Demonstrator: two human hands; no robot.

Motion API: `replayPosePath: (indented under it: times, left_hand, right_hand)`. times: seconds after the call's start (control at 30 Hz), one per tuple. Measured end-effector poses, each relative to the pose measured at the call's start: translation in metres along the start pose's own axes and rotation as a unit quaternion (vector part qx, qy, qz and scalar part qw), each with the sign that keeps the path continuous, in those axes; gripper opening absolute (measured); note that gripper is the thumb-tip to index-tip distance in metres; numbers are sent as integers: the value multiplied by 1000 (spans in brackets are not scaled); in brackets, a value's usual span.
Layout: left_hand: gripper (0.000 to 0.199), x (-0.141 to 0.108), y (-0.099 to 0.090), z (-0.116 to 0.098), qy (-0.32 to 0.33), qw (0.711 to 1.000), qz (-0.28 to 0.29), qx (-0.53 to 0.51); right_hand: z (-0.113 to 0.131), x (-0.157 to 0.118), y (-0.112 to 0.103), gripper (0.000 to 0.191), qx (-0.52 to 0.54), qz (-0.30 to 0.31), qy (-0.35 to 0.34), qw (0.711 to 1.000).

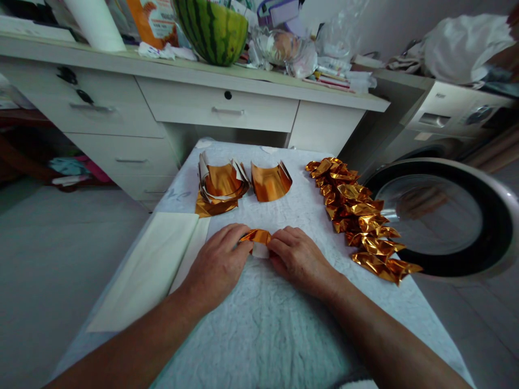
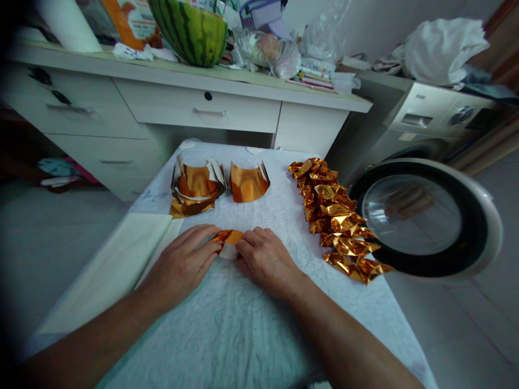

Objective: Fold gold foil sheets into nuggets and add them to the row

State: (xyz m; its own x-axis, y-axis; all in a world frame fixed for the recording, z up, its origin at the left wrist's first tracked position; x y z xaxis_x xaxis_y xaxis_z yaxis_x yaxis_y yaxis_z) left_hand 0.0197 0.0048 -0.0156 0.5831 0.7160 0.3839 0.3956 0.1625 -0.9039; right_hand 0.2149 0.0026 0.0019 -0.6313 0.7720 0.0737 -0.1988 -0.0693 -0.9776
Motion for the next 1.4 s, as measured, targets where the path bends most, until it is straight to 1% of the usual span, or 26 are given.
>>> replayPosePath:
  times: [0.13,0.3,0.47,0.57,0.63,0.73,0.87,0.97,1.13,1.27,1.4]
  left_hand:
    - [12,-1,-2,-2,34,999,-9,6]
    - [10,-4,-1,-5,75,997,29,15]
    - [13,-7,2,-6,90,994,56,10]
    - [14,-7,1,-6,90,994,60,7]
    - [16,-7,0,-5,82,994,68,-3]
    - [16,-7,0,-4,51,995,76,-24]
    - [12,-7,2,-3,12,996,75,-53]
    - [14,-5,2,-3,-7,994,91,-62]
    - [11,-4,0,-4,-16,994,105,-40]
    - [11,-6,2,-3,-17,993,115,-20]
    - [17,-5,6,-2,-38,992,123,-11]
  right_hand:
    - [-1,1,1,12,-3,-9,-12,1000]
    - [0,1,0,14,-5,0,-15,1000]
    - [-2,0,1,16,11,5,-12,1000]
    - [-5,-1,2,17,20,12,-12,1000]
    - [-7,-2,2,18,35,9,-18,999]
    - [-9,-3,2,19,62,1,-22,998]
    - [-11,-3,2,19,126,-19,18,992]
    - [-12,-2,3,20,160,-14,34,987]
    - [-14,-3,3,19,163,-5,22,986]
    - [-14,-3,3,20,166,1,10,986]
    - [-12,-2,2,17,170,10,42,984]
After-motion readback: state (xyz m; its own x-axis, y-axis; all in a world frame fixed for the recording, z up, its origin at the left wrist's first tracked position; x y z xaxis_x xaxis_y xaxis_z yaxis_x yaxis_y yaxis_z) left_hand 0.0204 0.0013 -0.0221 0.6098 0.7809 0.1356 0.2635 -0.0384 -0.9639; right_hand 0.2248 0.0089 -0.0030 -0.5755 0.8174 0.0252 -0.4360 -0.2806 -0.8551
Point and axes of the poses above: each hand's wrist, its own x-axis towards the middle knuckle, its own y-axis out of the palm, z = x × y, the point moved 1 cm from there along x, towards the middle knuckle, and after that the axes turned 5 degrees about z, right-handed, at the moved point
